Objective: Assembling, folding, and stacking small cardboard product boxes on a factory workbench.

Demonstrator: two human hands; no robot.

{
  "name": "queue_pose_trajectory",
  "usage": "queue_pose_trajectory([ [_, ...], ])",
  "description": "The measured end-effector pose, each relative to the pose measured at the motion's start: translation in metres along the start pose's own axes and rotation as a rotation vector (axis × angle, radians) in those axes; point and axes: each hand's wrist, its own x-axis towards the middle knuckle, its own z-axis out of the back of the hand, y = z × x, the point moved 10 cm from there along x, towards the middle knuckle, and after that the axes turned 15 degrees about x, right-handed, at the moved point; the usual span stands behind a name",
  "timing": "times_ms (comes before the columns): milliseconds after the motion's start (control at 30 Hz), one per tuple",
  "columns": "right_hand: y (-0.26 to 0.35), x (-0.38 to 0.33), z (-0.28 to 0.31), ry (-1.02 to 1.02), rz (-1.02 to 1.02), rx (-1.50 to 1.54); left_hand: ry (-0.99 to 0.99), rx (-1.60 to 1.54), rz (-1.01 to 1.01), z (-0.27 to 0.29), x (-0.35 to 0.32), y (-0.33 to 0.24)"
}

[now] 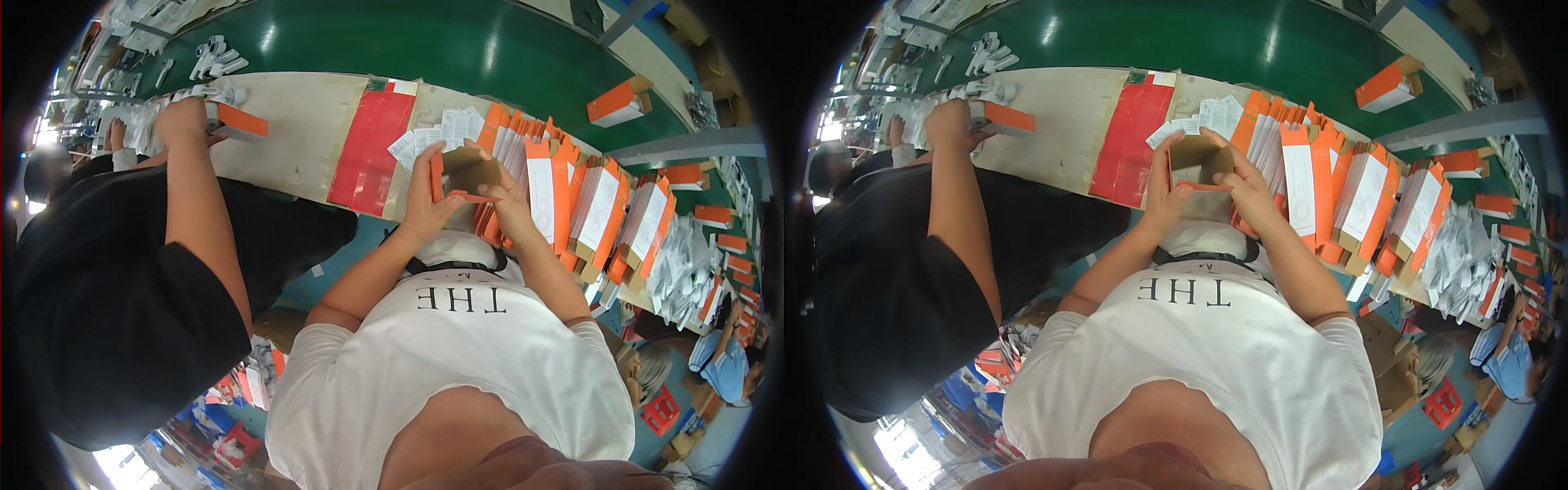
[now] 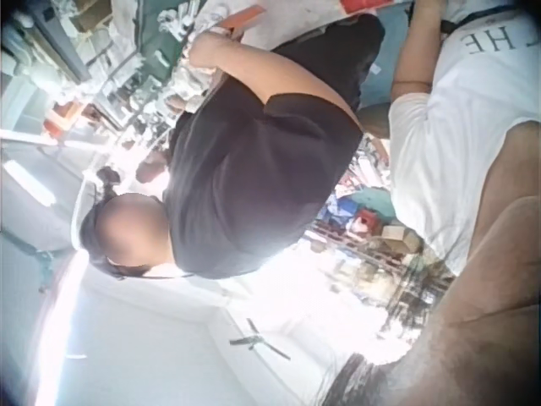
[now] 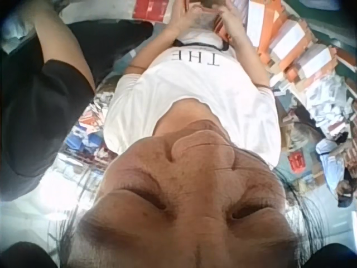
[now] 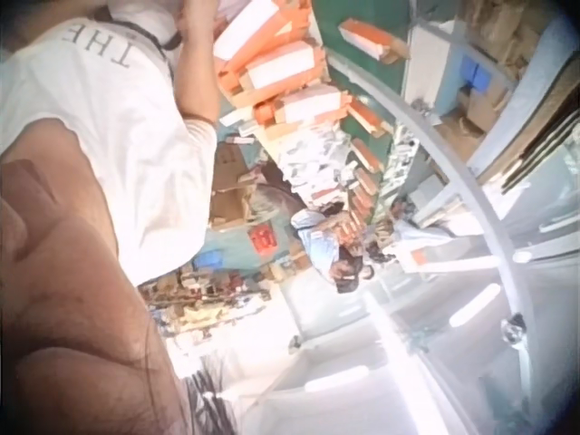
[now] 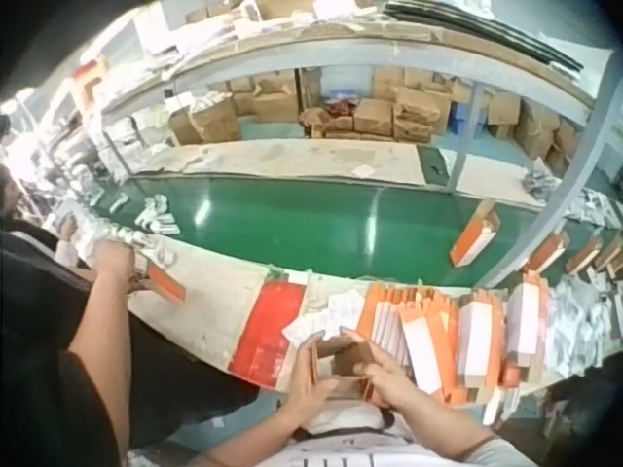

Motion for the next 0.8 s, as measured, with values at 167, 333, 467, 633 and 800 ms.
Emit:
queue_pose_trajectory([
  [167,-0.041,0.013,0.020,-0.163,0.048,0.338,-0.042,-0.173,0.458,-0.002,-0.007,0.043],
  [333,-0.034,0.019,0.020,-0.203,0.135,0.178,-0.266,-0.030,0.089,0.016,-0.008,0.017],
  [467,-0.047,0.029,0.025,-0.184,0.085,0.206,-0.207,0.209,-0.267,0.016,-0.013,-0.012],
  [633,-0.052,0.029,0.011,-0.007,-0.079,0.339,-0.194,0.305,-0.063,0.026,-0.012,0.010],
  [800,-0.056,0.038,0.017,0.062,-0.101,0.061,-0.203,0.166,-0.021,0.020,-0.013,0.025],
])
